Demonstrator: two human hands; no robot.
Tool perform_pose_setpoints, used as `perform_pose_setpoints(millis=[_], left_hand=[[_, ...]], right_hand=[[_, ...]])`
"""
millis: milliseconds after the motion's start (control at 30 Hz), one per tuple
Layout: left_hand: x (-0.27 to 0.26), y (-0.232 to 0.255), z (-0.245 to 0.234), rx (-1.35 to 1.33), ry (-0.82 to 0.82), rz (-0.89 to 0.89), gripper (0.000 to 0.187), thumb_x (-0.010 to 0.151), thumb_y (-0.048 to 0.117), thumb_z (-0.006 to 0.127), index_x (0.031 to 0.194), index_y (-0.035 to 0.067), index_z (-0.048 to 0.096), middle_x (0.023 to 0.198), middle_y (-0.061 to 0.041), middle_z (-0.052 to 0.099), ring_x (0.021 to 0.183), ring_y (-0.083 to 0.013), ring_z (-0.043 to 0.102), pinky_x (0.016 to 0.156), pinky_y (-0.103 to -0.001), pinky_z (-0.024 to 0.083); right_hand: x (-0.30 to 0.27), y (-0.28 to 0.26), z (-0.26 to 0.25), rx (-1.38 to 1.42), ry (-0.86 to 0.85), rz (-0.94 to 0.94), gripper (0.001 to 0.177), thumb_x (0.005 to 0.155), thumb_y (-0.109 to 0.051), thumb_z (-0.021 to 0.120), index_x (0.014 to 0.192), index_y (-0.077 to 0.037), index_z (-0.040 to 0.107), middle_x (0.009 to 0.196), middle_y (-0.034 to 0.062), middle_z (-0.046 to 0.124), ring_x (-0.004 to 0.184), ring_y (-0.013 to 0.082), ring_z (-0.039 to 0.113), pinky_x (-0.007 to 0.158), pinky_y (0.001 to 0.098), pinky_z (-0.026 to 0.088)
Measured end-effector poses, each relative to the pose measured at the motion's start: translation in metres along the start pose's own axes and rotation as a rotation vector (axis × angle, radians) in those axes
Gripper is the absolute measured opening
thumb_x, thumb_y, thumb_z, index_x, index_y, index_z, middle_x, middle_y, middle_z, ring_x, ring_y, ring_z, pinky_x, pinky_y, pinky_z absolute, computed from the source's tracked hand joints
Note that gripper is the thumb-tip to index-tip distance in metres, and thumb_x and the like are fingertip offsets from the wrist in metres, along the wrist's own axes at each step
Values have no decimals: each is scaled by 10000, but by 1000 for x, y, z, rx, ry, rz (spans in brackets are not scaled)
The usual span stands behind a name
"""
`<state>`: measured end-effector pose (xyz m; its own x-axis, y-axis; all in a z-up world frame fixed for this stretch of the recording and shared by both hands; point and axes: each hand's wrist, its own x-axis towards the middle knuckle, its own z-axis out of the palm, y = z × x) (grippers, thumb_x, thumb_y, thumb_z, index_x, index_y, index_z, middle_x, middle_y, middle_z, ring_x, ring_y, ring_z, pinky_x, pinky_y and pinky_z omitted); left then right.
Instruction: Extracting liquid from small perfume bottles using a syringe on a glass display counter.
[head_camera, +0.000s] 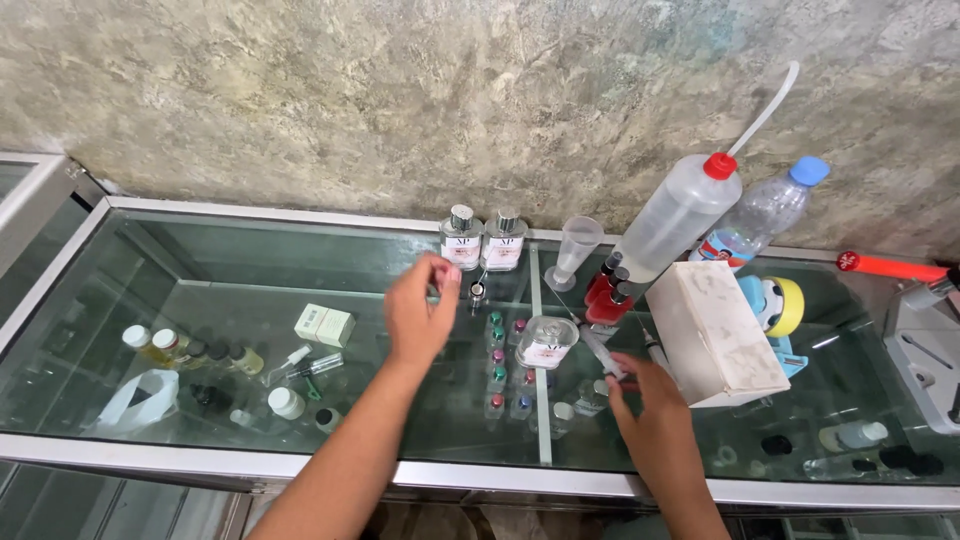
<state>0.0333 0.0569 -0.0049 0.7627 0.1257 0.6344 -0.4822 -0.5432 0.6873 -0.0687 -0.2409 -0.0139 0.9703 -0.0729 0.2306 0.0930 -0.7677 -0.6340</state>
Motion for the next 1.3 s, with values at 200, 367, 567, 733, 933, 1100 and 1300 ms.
perform_pose_setpoints(millis=[200, 367, 567, 733, 933, 1100, 1300], left_hand=[[9, -10, 1, 174, -282, -248, 397, 869, 444, 737, 1127, 168, 616, 1052, 19, 642, 1058, -190, 575, 996, -380, 374], [-1, -31, 13, 286, -462, -160, 276, 931, 406, 677, 1021, 166, 575, 1057, -13, 616, 1053, -239, 500, 917, -382, 335], [8, 9, -5, -16, -567, -403, 239, 870, 287, 689, 1049, 186, 567, 1155, 25, 661, 1194, -212, 468, 691, -312, 473], [18, 36, -20, -210, -444, -146, 203, 952, 203, 648, 1149, 171, 680, 928, -33, 642, 968, -207, 615, 899, -335, 448], [50, 78, -63, -257, -434, 72, 283, 856, 127, 764, 1113, 91, 651, 894, -161, 700, 918, -360, 675, 885, -469, 511], [70, 98, -86, -72, -539, 324, 211, 859, 132, 750, 1060, 95, 702, 846, -131, 696, 908, -359, 660, 866, -469, 506], [72, 102, -86, 123, -541, 503, 165, 870, 152, 740, 1017, 86, 707, 795, -113, 621, 875, -336, 615, 859, -450, 492]], right_hand=[[1, -13, 2, -217, 37, -244, 471, 922, -200, 704, 1370, -93, 605, 1275, 110, 665, 1199, 284, 645, 989, 446, 552], [2, -71, 1, 286, -41, 98, 623, 838, -209, 766, 1418, -110, 563, 1415, 69, 666, 1303, 210, 650, 1115, 364, 482], [27, -60, 44, 594, -175, 36, 576, 873, -140, 751, 1413, -124, 552, 1327, 68, 690, 1260, 187, 669, 1112, 314, 482], [45, -50, 59, 615, -312, -10, 492, 914, -168, 745, 1373, -64, 601, 1275, 84, 670, 1241, 192, 608, 1078, 375, 468], [51, -46, 62, 703, -345, 15, 557, 896, -61, 773, 1405, -12, 552, 1349, 171, 660, 1333, 236, 552, 1151, 459, 433], [49, -51, 60, 706, -347, 28, 531, 898, -70, 771, 1387, -36, 568, 1326, 142, 682, 1305, 192, 582, 1134, 430, 458], [51, -46, 63, 713, -359, 33, 547, 907, -63, 761, 1410, -23, 549, 1354, 182, 665, 1322, 241, 582, 1134, 447, 448]])
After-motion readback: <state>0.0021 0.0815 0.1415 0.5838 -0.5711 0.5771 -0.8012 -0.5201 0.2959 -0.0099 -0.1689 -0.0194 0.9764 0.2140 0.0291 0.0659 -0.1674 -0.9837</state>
